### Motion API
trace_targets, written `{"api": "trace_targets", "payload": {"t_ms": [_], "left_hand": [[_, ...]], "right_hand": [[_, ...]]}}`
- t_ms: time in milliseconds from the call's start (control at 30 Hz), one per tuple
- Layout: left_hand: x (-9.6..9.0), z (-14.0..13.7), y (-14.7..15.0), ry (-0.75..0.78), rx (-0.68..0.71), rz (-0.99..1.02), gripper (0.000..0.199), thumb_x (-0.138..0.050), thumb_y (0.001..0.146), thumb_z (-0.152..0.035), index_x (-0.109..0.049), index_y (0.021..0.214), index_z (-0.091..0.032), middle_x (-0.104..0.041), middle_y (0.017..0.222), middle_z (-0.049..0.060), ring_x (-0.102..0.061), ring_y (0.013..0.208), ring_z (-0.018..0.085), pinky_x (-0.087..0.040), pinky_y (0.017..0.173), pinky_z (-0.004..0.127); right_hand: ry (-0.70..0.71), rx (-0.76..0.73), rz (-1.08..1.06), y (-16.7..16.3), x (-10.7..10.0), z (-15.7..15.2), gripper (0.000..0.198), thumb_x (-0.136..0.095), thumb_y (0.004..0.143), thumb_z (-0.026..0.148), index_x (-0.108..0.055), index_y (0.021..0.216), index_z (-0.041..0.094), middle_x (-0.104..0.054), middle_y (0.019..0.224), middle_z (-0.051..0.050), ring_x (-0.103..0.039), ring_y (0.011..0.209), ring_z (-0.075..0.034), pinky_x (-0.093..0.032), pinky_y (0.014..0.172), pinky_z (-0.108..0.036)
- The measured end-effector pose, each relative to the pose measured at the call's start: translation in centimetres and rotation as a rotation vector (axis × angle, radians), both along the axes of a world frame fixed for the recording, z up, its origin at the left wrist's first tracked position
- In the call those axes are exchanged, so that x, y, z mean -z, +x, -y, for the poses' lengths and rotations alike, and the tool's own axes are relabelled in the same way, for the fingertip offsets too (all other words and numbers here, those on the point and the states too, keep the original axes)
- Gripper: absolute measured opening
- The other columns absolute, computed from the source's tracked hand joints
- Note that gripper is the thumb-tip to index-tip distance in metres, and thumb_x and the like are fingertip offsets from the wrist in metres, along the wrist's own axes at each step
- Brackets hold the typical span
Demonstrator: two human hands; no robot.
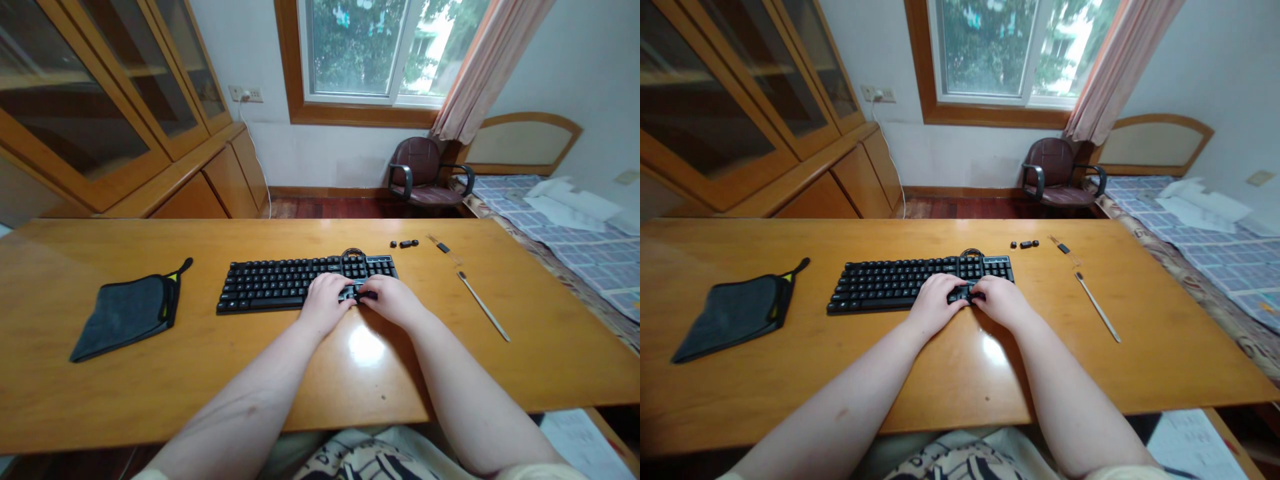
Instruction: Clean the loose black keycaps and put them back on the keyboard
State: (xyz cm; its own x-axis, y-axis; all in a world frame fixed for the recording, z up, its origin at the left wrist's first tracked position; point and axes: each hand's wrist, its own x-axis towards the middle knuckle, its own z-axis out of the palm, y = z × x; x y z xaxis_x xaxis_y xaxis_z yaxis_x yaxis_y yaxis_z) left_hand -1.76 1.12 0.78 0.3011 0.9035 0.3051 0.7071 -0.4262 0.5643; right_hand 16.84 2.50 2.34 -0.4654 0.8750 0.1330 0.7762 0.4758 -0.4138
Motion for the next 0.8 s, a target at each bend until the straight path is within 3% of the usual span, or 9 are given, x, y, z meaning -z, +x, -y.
{"api": "trace_targets", "payload": {"t_ms": [600, 800], "left_hand": [[0.33, 0.07, 0.26, 0.001, -0.011, -0.012, 0.032, -0.072, 0.068, -0.027, -0.063, 0.099, -0.024, -0.063, 0.1, 0.003, -0.051, 0.101, 0.022, -0.037, 0.092, 0.04], [0.65, -0.05, 0.37, 0.025, 0.0, -0.042, 0.017, -0.067, 0.073, -0.032, -0.068, 0.089, -0.026, -0.063, 0.098, 0.002, -0.051, 0.098, 0.021, -0.037, 0.091, 0.039]], "right_hand": [[-0.017, 0.019, 0.034, -0.54, -0.02, 0.32, 0.014, -0.061, 0.076, 0.023, -0.071, 0.085, 0.024, -0.067, 0.088, -0.002, -0.062, 0.08, -0.015, -0.045, 0.07, -0.025], [-0.091, 0.11, -0.008, -0.54, 0.65, -0.2, 0.011, -0.067, 0.073, 0.029, -0.072, 0.082, 0.025, -0.065, 0.085, -0.001, -0.06, 0.077, -0.015, -0.044, 0.069, -0.025]]}}
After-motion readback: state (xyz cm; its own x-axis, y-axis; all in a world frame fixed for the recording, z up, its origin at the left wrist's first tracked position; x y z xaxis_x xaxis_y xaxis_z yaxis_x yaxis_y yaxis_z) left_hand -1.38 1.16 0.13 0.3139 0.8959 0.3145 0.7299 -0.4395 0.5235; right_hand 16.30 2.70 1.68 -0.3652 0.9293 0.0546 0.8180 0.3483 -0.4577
